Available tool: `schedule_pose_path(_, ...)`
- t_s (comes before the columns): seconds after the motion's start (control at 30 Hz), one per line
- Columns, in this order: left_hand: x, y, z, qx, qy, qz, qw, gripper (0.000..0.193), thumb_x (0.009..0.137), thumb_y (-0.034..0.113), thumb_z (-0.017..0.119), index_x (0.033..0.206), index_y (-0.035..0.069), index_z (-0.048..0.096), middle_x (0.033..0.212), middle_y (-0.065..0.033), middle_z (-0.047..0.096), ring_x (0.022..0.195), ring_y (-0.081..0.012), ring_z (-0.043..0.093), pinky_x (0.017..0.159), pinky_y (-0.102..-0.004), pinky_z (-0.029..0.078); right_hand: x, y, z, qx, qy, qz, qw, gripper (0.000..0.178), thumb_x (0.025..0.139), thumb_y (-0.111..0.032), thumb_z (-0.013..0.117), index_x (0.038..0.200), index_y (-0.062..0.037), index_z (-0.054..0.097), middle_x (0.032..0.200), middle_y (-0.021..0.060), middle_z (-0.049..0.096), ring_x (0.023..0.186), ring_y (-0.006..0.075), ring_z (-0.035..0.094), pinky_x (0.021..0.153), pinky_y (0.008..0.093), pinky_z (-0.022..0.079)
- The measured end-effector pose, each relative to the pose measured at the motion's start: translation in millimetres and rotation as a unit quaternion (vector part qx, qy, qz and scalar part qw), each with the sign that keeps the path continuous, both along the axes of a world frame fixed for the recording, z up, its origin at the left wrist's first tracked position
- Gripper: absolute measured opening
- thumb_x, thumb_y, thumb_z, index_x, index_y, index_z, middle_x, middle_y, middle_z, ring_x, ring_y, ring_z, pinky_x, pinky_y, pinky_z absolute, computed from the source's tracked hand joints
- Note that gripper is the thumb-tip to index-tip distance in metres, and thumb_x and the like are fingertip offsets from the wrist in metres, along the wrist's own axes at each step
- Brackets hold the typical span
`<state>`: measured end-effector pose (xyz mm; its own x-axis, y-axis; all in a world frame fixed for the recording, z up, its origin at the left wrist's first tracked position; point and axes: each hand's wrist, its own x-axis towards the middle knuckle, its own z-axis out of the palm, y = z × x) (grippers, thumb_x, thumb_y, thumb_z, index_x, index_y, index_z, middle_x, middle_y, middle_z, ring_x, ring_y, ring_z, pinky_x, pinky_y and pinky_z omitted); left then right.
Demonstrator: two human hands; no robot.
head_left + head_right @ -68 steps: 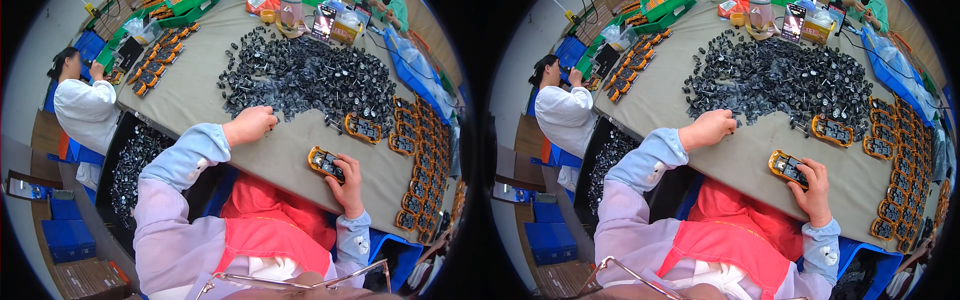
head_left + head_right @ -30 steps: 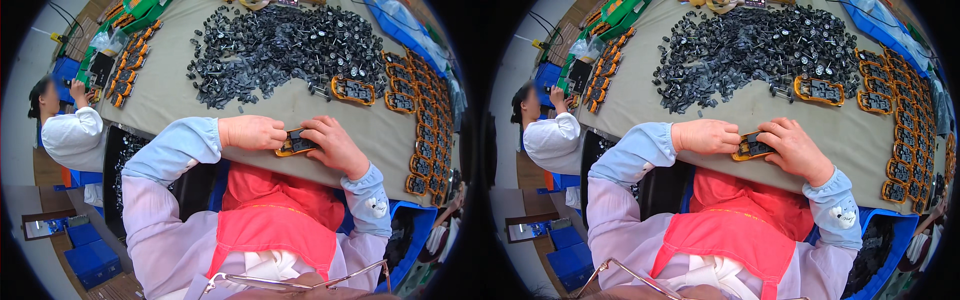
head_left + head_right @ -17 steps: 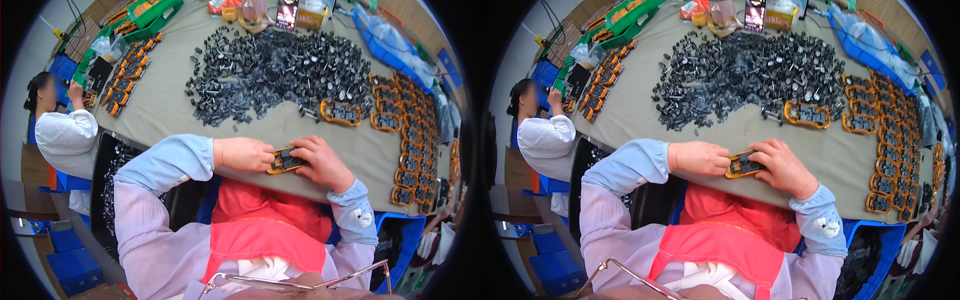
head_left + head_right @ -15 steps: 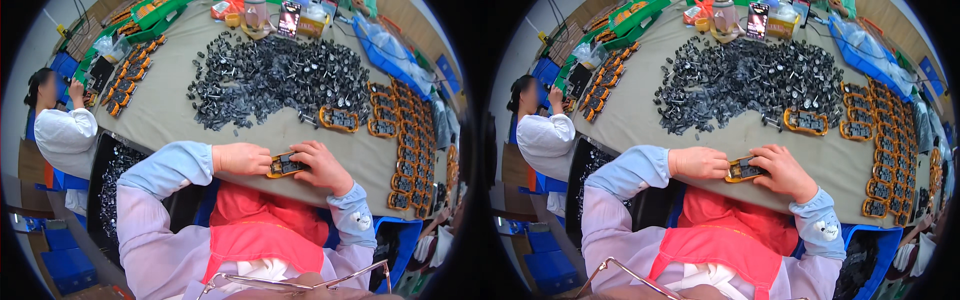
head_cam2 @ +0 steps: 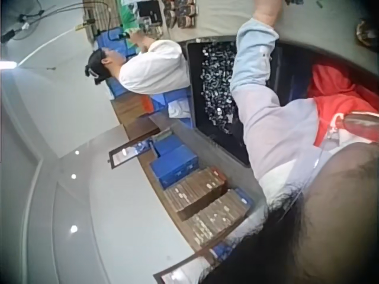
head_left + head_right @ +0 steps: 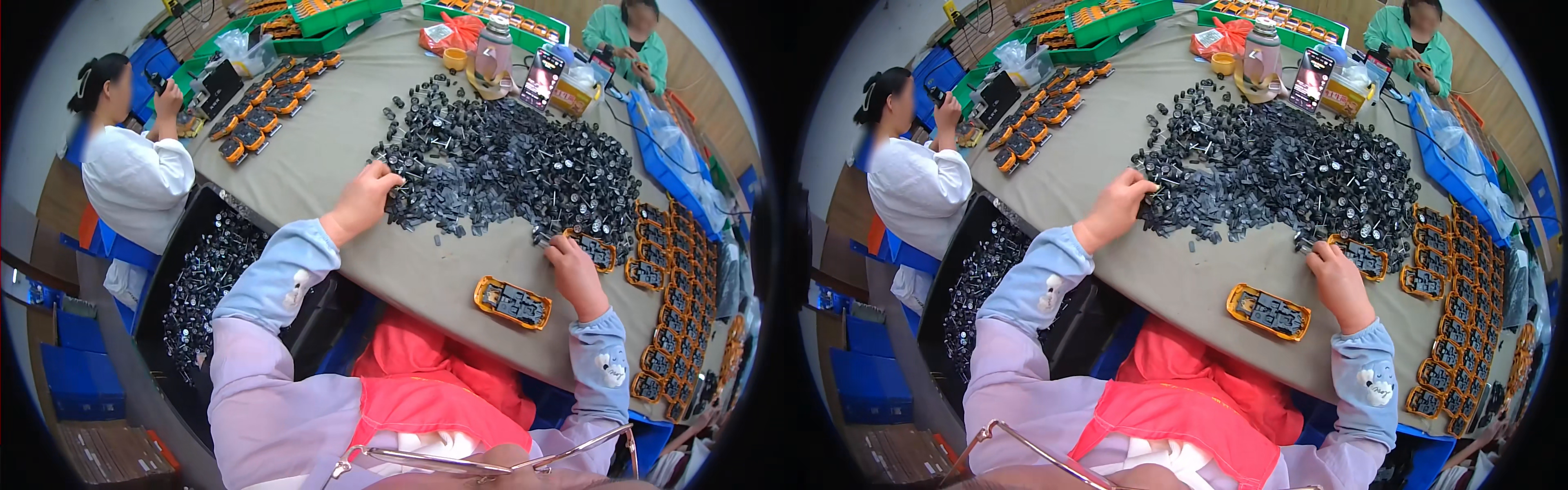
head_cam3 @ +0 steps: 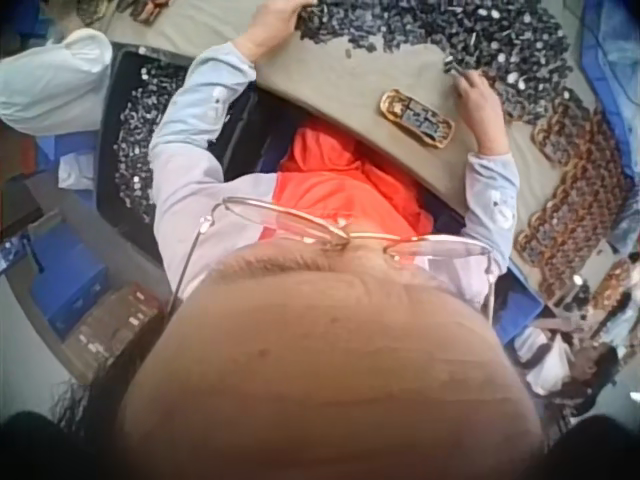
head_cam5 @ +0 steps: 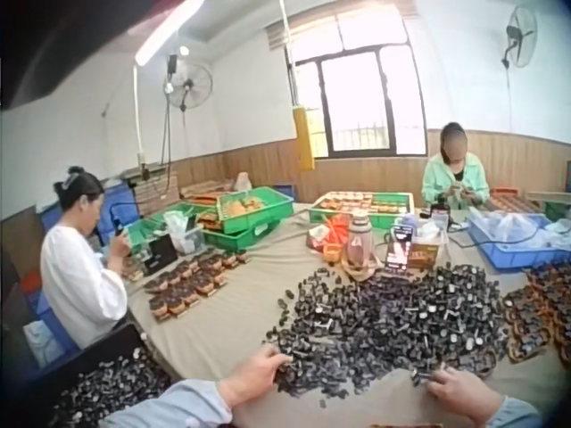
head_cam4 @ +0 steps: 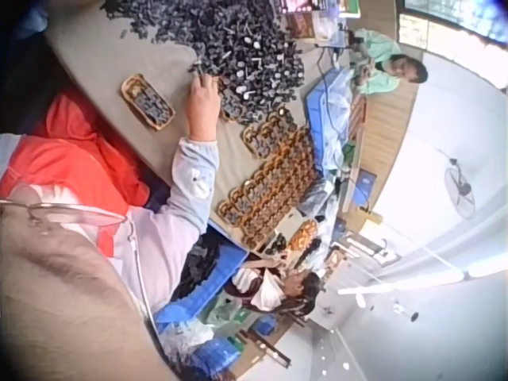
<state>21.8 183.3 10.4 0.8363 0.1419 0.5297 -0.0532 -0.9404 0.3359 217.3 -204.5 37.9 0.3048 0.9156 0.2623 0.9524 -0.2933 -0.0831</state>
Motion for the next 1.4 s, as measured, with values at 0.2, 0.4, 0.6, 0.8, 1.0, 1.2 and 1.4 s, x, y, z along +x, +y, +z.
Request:
schedule_pose_path(0.2,17.7,-16.2,15.3,0.098,0.110,-0.066,0.987,0.031,0.073,0.000,0.068,0.102,0.011,0.068,0.104,-0.0096,0.057,0.098,-0.0304,0.058,0.079,-0.0402,0.053,-3.5,-2.5,8.1,0.057,0.030,0.047,0.997,0.022,0.077,0.009,0.062,0.096,-0.0017,0.063,0.099,0.0091,0.060,0.088,0.0280,0.062,0.072,0.0340,0.054)
schedule_pose_path(0.4,26.8,-9.0,10.0,0.257,0.128,-0.095,0.953,0.021,0.072,0.008,0.070,0.092,0.010,0.065,0.100,-0.0078,0.056,0.098,-0.0257,0.058,0.077,-0.0370,0.053,-19.7,-31.3,-0.9,0.285,0.437,-0.146,0.841,0.013,0.090,0.009,0.061,0.101,0.0038,0.061,0.093,0.0049,0.059,0.083,0.0128,0.069,0.073,0.0233,0.053)
schedule_pose_path(0.6,38.8,6.4,11.8,0.262,0.030,-0.099,0.959,0.019,0.079,0.003,0.062,0.096,0.008,0.058,0.090,-0.0069,0.055,0.086,-0.0245,0.062,0.068,-0.0347,0.055,-37.5,-84.8,-26.7,0.206,0.301,-0.179,0.914,0.015,0.085,0.008,0.064,0.098,0.0025,0.062,0.090,0.0082,0.059,0.074,0.0153,0.062,0.065,0.0278,0.050)
schedule_pose_path(0.8,54.9,-7.7,29.2,0.038,-0.078,0.016,0.996,0.007,0.091,0.011,0.064,0.095,0.006,0.060,0.088,-0.0130,0.063,0.080,-0.0334,0.064,0.069,-0.0406,0.053,-52.5,-91.6,-28.4,0.236,0.261,-0.221,0.910,0.017,0.083,0.006,0.066,0.099,0.0009,0.061,0.088,0.0118,0.061,0.072,0.0222,0.061,0.065,0.0312,0.049)
schedule_pose_path(1.0,15.0,-67.5,-10.0,-0.194,0.042,-0.015,0.980,0.007,0.091,0.008,0.063,0.089,0.001,0.062,0.087,-0.0183,0.065,0.083,-0.0374,0.064,0.073,-0.0437,0.051,-66.7,-91.8,-27.0,0.184,0.233,-0.203,0.933,0.016,0.083,0.006,0.065,0.097,-0.0004,0.061,0.090,0.0153,0.060,0.076,0.0309,0.062,0.068,0.0366,0.050)
schedule_pose_path(1.2,12.5,-76.8,-22.9,-0.210,0.002,0.004,0.978,0.011,0.091,0.010,0.067,0.093,0.000,0.062,0.083,-0.0144,0.063,0.074,-0.0282,0.061,0.066,-0.0362,0.049,-66.1,-89.5,-31.6,0.167,0.170,-0.180,0.954,0.016,0.083,0.006,0.065,0.096,-0.0005,0.061,0.091,0.0149,0.059,0.080,0.0303,0.062,0.069,0.0360,0.051)
schedule_pose_path(1.4,-14.1,-71.5,-9.4,-0.326,0.045,0.044,0.943,0.011,0.092,0.011,0.065,0.094,0.000,0.061,0.080,-0.0137,0.062,0.070,-0.0269,0.061,0.063,-0.0356,0.048,-71.9,-93.8,-30.7,0.194,0.231,-0.214,0.929,0.017,0.082,0.006,0.066,0.097,-0.0001,0.062,0.090,0.0133,0.059,0.076,0.0288,0.061,0.067,0.0340,0.050)
